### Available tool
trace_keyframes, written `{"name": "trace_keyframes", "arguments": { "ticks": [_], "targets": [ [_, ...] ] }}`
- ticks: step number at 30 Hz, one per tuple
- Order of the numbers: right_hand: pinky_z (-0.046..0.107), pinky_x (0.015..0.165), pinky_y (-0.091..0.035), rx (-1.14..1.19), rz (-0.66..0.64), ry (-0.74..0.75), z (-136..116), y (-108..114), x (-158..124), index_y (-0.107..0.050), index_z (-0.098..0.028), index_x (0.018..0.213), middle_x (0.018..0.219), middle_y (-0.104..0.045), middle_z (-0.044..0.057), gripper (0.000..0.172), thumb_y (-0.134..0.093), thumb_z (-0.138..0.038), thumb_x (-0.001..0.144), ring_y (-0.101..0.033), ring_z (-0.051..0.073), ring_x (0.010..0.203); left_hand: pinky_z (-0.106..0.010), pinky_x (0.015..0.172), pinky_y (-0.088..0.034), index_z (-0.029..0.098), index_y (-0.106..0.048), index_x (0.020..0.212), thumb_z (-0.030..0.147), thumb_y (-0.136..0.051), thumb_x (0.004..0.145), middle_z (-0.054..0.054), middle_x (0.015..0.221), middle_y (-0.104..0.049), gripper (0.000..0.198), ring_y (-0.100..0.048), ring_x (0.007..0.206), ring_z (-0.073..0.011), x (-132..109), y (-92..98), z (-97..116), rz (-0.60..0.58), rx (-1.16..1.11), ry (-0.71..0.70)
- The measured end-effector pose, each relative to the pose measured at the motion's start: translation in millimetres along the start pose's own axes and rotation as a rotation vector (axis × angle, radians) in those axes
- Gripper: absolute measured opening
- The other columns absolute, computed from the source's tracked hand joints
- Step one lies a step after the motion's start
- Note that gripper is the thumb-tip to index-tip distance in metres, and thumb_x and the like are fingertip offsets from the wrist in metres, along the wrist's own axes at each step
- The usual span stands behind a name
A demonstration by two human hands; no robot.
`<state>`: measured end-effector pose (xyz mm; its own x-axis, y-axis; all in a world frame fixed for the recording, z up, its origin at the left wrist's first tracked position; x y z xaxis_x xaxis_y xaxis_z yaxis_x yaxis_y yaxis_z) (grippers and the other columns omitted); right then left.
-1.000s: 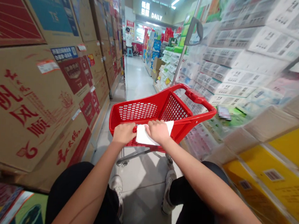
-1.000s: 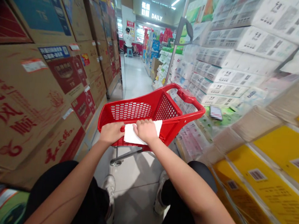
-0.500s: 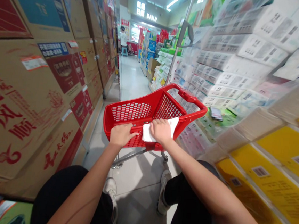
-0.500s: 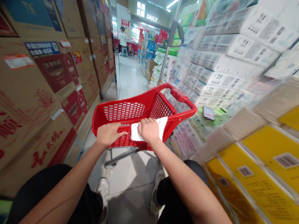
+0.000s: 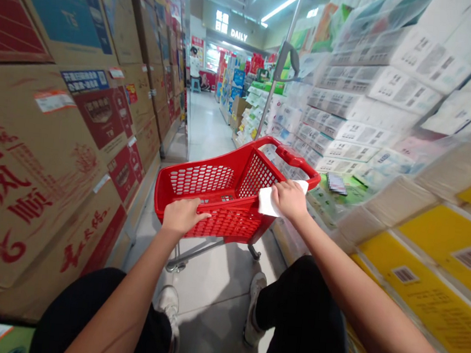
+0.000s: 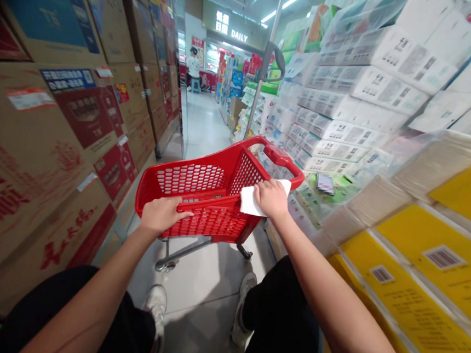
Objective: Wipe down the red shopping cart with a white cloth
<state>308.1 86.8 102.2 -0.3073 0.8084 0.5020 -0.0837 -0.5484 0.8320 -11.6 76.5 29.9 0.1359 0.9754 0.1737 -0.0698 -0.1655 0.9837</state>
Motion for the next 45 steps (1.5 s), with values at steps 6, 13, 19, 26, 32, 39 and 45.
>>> {"name": "trace_keyframes", "arguments": {
  "ticks": [6,13,19,26,32,39,45],
  "targets": [
    [0.040,0.094,-0.028,0.039,0.097,-0.089,-34.2,-5.4,-10.2,-0.062,-0.019,0.087,0.092,-0.067,0.010,0.035,-0.034,-0.031,0.103,-0.050,0.026,0.094,-0.037,0.072,-0.050,0.024,-0.067,0.103,0.071,-0.049,0.083,-0.012,0.097,-0.074,0.054,-0.070,0.094,-0.0335,-0.4,-1.5,5.5,0.023,-0.027,-0.019],
    [0.037,0.089,-0.033,0.279,0.010,0.037,-175.4,-27.6,1.5,-0.062,-0.020,0.090,0.095,-0.068,0.007,0.032,-0.036,-0.034,0.103,-0.054,0.024,0.093,-0.038,0.072,-0.050,0.021,-0.070,0.095,0.044,-0.034,0.096,-0.013,0.093,-0.074,0.042,-0.070,0.088,-0.0320,-0.7,-0.2,21.9,0.044,-0.039,-0.021],
    [0.035,0.085,-0.033,0.246,-0.044,0.094,-132.5,-25.3,9.1,-0.065,-0.019,0.089,0.091,-0.069,0.008,0.037,-0.036,-0.038,0.104,-0.056,0.023,0.089,-0.037,0.076,-0.050,0.021,-0.069,0.101,0.052,-0.040,0.094,-0.014,0.098,-0.074,0.043,-0.070,0.093,-0.0309,0.0,-1.3,12.4,0.039,-0.018,-0.002],
    [0.039,0.094,-0.031,0.030,0.063,-0.029,-7.1,-10.9,5.0,-0.066,-0.018,0.088,0.091,-0.067,0.012,0.036,-0.035,-0.033,0.102,-0.052,0.026,0.095,-0.036,0.073,-0.049,0.023,-0.066,0.104,0.067,-0.051,0.086,-0.012,0.095,-0.074,0.049,-0.069,0.090,-0.0313,-4.7,-5.4,10.4,0.064,-0.032,-0.028],
    [0.040,0.095,-0.031,0.170,0.031,-0.122,-104.6,-26.3,-0.8,-0.065,-0.019,0.084,0.088,-0.067,0.011,0.035,-0.036,-0.030,0.101,-0.051,0.026,0.093,-0.036,0.072,-0.048,0.019,-0.066,0.102,0.053,-0.047,0.094,-0.014,0.095,-0.073,0.040,-0.069,0.089,-0.0311,-7.9,-5.2,39.0,0.104,-0.074,-0.083],
    [0.034,0.088,-0.034,0.334,-0.027,0.023,-164.3,-28.8,-0.7,-0.066,-0.020,0.088,0.090,-0.070,0.007,0.035,-0.037,-0.033,0.102,-0.057,0.023,0.089,-0.037,0.071,-0.048,0.017,-0.066,0.104,0.034,-0.030,0.100,-0.014,0.091,-0.072,0.040,-0.070,0.084,-0.0302,-3.9,-7.1,44.8,0.102,-0.077,-0.057],
    [0.037,0.090,-0.033,0.087,0.015,-0.059,-25.9,-16.6,5.3,-0.066,-0.018,0.082,0.086,-0.069,0.011,0.035,-0.042,-0.038,0.099,-0.055,0.025,0.088,-0.037,0.077,-0.049,0.020,-0.066,0.105,0.065,-0.050,0.088,-0.014,0.099,-0.073,0.050,-0.069,0.095,-0.0314,1.8,-5.4,28.5,0.067,-0.082,-0.043]
  ]
}}
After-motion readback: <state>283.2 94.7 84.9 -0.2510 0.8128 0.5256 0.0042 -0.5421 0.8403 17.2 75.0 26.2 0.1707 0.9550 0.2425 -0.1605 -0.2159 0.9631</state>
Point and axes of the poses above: each hand's wrist, its own x-axis towards the middle knuckle, its own y-axis out of the back of the hand, z = x × y, the point moved 4 cm from there along x, towards the middle knuckle
